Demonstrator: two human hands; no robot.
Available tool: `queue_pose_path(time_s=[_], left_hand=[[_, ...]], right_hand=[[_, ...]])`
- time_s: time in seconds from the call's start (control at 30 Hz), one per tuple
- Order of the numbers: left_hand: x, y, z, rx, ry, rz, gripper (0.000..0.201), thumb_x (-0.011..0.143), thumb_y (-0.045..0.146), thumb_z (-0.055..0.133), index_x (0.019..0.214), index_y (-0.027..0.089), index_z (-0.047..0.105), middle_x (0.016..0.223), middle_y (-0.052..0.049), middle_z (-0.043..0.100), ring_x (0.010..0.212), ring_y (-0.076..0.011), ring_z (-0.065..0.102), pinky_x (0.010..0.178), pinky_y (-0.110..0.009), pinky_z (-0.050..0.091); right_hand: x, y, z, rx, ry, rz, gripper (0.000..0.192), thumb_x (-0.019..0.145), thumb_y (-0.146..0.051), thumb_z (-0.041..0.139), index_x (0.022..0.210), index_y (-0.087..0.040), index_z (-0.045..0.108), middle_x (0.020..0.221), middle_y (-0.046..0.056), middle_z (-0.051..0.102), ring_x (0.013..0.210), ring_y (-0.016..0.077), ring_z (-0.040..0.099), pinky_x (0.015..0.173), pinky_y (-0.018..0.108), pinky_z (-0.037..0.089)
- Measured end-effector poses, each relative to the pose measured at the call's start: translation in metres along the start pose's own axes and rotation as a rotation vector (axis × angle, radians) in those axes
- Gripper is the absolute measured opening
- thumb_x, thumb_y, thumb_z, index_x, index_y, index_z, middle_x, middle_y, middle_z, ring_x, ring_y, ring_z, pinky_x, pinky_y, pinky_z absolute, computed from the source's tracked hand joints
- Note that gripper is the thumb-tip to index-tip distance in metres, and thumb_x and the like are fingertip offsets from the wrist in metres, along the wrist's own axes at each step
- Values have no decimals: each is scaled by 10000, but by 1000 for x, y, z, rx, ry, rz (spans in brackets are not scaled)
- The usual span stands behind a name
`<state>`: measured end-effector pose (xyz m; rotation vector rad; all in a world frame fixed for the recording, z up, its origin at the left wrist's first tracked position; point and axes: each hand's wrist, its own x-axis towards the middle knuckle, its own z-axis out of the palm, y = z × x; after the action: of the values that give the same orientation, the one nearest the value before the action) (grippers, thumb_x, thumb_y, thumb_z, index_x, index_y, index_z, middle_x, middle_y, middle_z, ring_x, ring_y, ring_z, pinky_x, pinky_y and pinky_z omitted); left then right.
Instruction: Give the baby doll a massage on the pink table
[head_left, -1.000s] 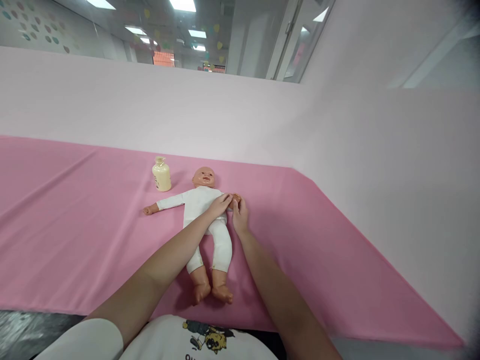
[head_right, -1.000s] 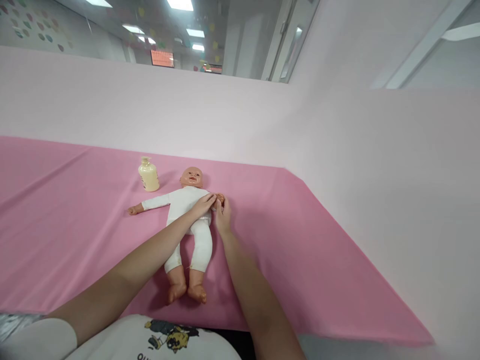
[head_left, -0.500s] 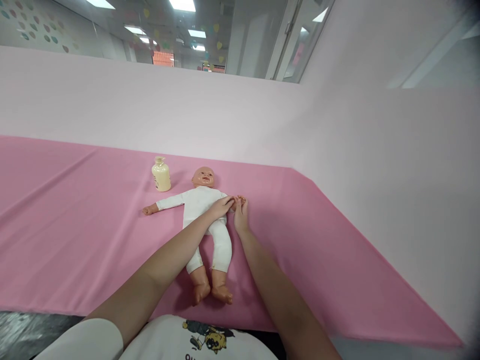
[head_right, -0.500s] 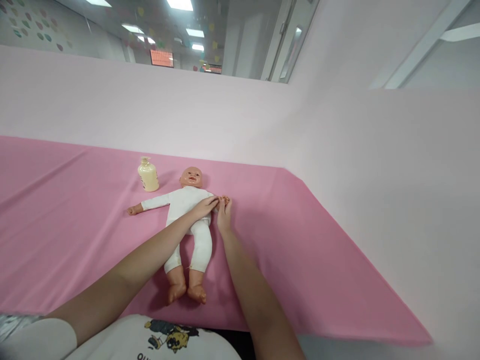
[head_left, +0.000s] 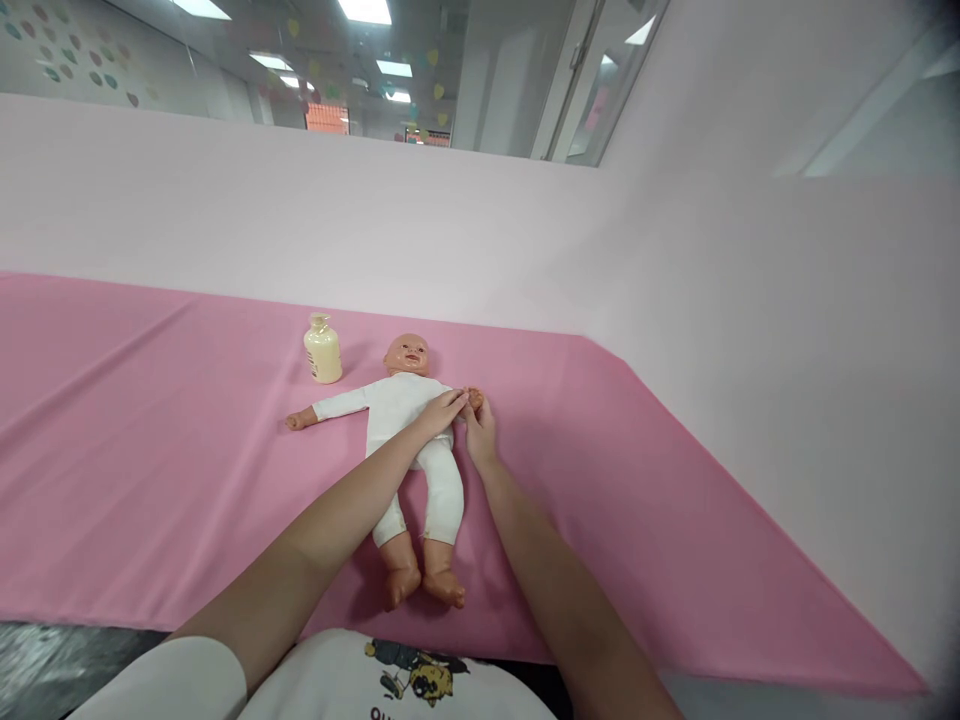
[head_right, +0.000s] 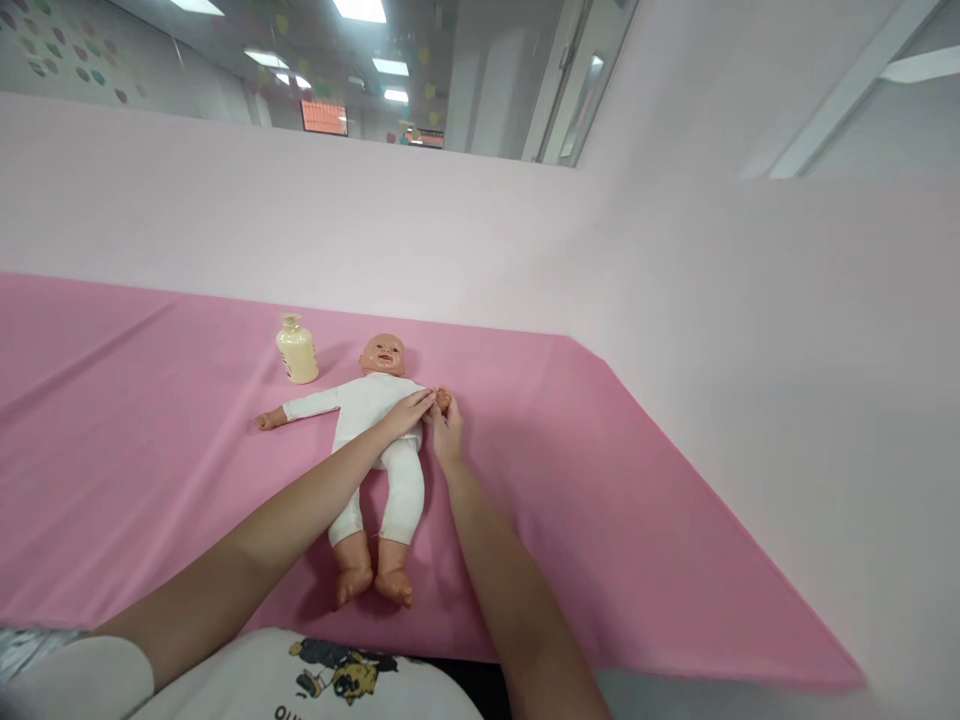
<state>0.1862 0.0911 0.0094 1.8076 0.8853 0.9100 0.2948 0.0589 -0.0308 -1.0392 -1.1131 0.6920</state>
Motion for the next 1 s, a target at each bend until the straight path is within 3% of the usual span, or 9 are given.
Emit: queue_pose_path(time_s=[0.23, 0.37, 0.6, 0.9, 1.0], left_hand=[[0, 0, 0, 37, -8, 49, 392, 949, 386, 399, 1128, 134, 640, 1186, -102, 668, 1101, -204, 596, 1040, -344, 425], [2, -3, 0, 61, -80, 121, 343, 870, 323, 538, 1138, 131, 633, 1187, -104, 659, 1090, -214, 596, 1024, -366, 443], [4, -10, 0, 210, -96, 162, 556, 675, 188, 689, 1224, 153, 602, 1317, -121, 583, 1235, -267, 525, 1121, -409, 361], [5, -14, 2, 271, -96, 209, 402, 757, 207, 617, 1155, 149, 612, 1240, -125, 612, 1170, -247, 555, 1087, -397, 385], [6, -17, 3, 294, -76, 187, 433, 775, 182, 575, 1207, 175, 589, 1246, -109, 609, 1168, -234, 554, 1086, -392, 388]], right_hand=[[2, 2, -2, 46, 75, -14, 435, 859, -519, 542, 1087, -161, 633, 1151, 114, 693, 1070, 221, 652, 999, 416, 493], [5, 0, -3, 37, 136, -2, 469, 873, -555, 495, 1037, -152, 669, 1098, 119, 718, 1028, 221, 670, 967, 414, 510], [7, 4, -6, 25, 160, 27, 522, 886, -583, 450, 1079, -155, 679, 1175, 121, 698, 1104, 229, 654, 981, 423, 508], [8, 6, -6, 33, 165, -25, 585, 908, -600, 398, 1103, -124, 676, 1188, 155, 687, 1152, 234, 629, 1094, 468, 411], [7, 7, -5, 20, 122, -14, 538, 897, -566, 451, 1179, -150, 642, 1305, 135, 625, 1259, 231, 557, 1138, 472, 363]])
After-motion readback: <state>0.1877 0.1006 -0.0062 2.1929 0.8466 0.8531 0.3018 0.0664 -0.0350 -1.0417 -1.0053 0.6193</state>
